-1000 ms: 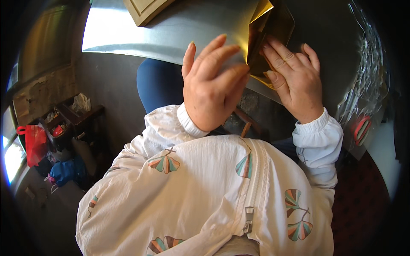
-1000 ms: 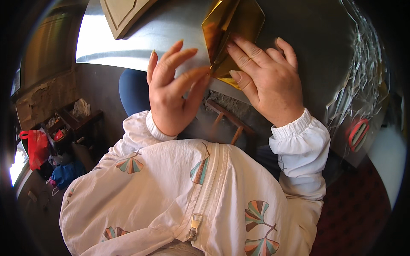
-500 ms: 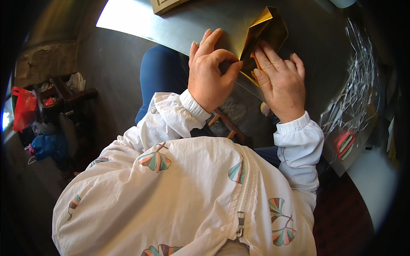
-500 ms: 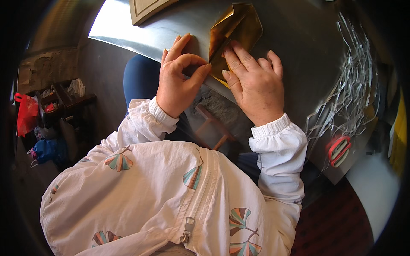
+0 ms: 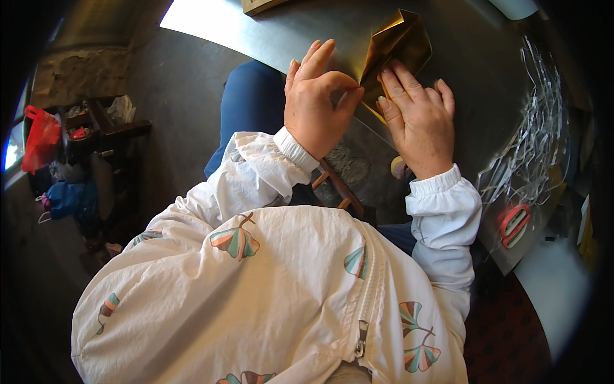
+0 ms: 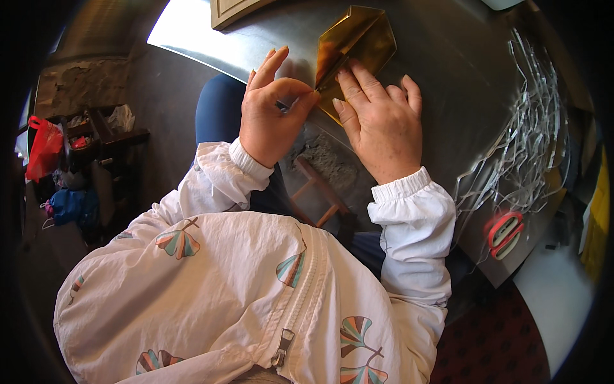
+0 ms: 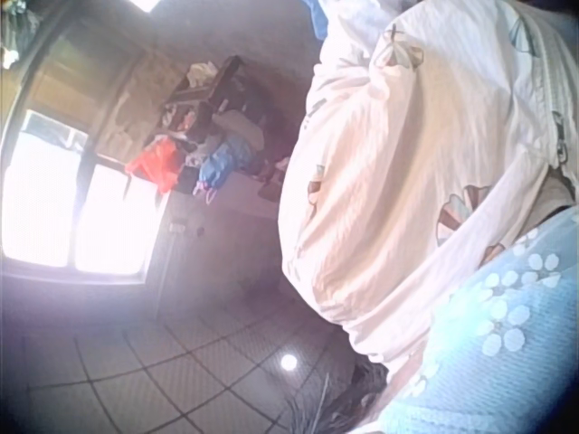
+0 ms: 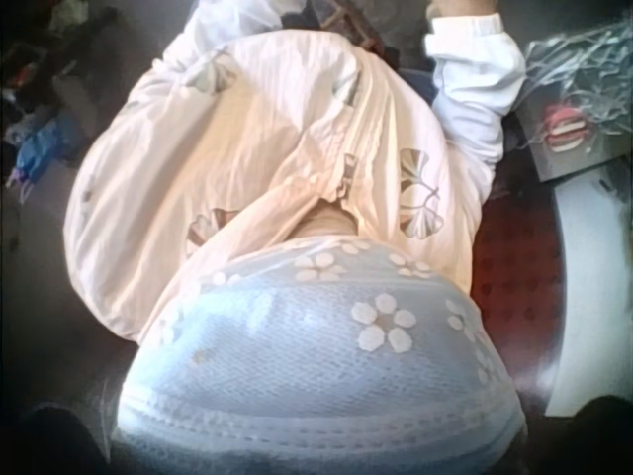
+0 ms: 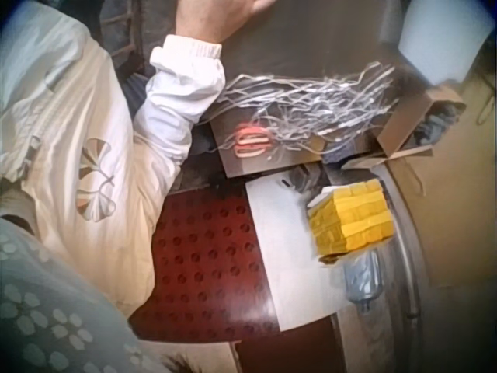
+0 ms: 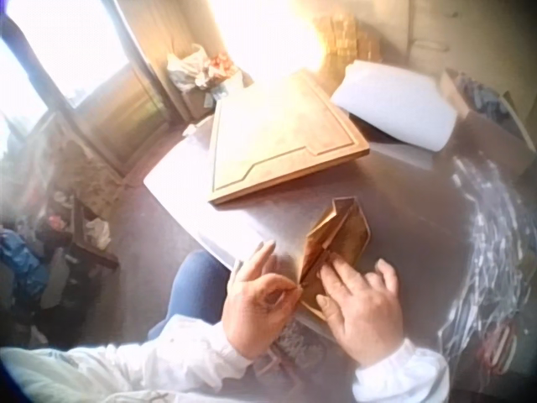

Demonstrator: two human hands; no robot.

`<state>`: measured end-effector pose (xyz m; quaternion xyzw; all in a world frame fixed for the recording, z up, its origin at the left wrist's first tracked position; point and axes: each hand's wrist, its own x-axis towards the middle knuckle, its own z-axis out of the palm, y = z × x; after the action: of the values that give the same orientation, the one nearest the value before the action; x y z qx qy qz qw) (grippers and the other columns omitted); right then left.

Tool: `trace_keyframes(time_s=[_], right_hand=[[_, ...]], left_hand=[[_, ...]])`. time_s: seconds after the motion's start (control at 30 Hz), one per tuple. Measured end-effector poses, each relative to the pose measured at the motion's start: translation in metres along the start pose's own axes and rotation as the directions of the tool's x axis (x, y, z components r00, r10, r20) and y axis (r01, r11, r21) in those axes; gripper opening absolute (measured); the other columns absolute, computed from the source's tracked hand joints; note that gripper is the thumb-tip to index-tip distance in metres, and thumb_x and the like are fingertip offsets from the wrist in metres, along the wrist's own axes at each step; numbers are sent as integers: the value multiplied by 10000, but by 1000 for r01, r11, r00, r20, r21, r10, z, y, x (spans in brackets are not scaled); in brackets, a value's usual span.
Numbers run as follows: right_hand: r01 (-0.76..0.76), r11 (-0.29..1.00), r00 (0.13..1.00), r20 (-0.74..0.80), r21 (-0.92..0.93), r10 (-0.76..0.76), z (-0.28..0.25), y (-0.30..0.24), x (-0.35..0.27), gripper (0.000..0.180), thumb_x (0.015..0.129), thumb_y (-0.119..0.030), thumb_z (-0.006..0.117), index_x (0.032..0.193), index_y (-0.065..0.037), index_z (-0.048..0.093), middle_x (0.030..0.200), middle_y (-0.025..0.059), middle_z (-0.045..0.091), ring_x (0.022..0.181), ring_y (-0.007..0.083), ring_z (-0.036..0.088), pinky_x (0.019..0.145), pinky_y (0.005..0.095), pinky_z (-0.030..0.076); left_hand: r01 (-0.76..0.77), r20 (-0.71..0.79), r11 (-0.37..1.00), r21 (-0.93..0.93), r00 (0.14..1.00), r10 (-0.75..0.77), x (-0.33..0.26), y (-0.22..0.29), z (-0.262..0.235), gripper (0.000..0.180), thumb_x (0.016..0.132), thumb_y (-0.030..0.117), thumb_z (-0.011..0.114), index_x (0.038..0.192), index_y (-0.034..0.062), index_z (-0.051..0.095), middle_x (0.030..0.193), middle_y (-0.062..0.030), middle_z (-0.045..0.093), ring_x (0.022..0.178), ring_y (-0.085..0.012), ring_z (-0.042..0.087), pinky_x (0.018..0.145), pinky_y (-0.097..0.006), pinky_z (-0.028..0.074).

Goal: The person folds a gold-colored sheet of paper by hand on a metal table, repeatedly creasing and shaping it into a compact form. The person handles the paper directly without tools, adjusting folds and pressing edges to maintain shape.

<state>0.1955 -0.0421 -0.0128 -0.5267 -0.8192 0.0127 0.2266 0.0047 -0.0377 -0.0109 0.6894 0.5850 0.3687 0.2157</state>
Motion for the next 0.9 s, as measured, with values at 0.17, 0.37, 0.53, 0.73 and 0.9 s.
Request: trace_keyframes(time_s=[0.17,0.37,0.53,0.73,0.9], right_hand=[[1,1000,1000,-9,5,-1,0,0,0,369,973,-355,557,1278,-175,658,1324,18,621,900,256,624,1060,460,351],[-9,1000,1000,-19,5,9,1,-1,0,369,976,-353,554,1285,-178,653,1324,16,622,906,258,629,1063,458,349],[-8,1000,1000,-25,9,8,2,-1,0,379,970,-358,561,1292,-180,649,1330,14,619,903,251,628,1064,455,349],[-9,1000,1000,-20,7,9,2,0,-1,386,960,-360,576,1293,-180,650,1336,12,615,902,244,627,1067,453,348],[-14,1000,1000,-12,10,15,2,-1,-1,388,951,-357,588,1291,-181,652,1338,12,611,902,244,626,1070,459,345]], left_hand=[[26,50,999,29,998,-27,5,1,0,173,790,187,715,884,47,756,1412,-248,511,1385,-436,392,1167,-556,220],[109,131,994,11,985,-110,7,4,-3,189,824,159,728,942,11,733,1515,-280,378,1412,-397,371,1093,-412,368],[158,127,985,-67,981,-149,5,4,-1,198,818,160,732,943,7,735,1509,-291,378,1405,-390,386,1087,-405,376],[80,130,996,46,988,-85,7,6,-1,199,815,164,732,910,-10,736,1501,-302,384,1400,-375,401,1084,-394,380],[58,131,989,136,988,-76,9,8,-1,223,832,194,705,902,-16,735,1504,-298,384,1418,-388,364,1120,-429,327]])
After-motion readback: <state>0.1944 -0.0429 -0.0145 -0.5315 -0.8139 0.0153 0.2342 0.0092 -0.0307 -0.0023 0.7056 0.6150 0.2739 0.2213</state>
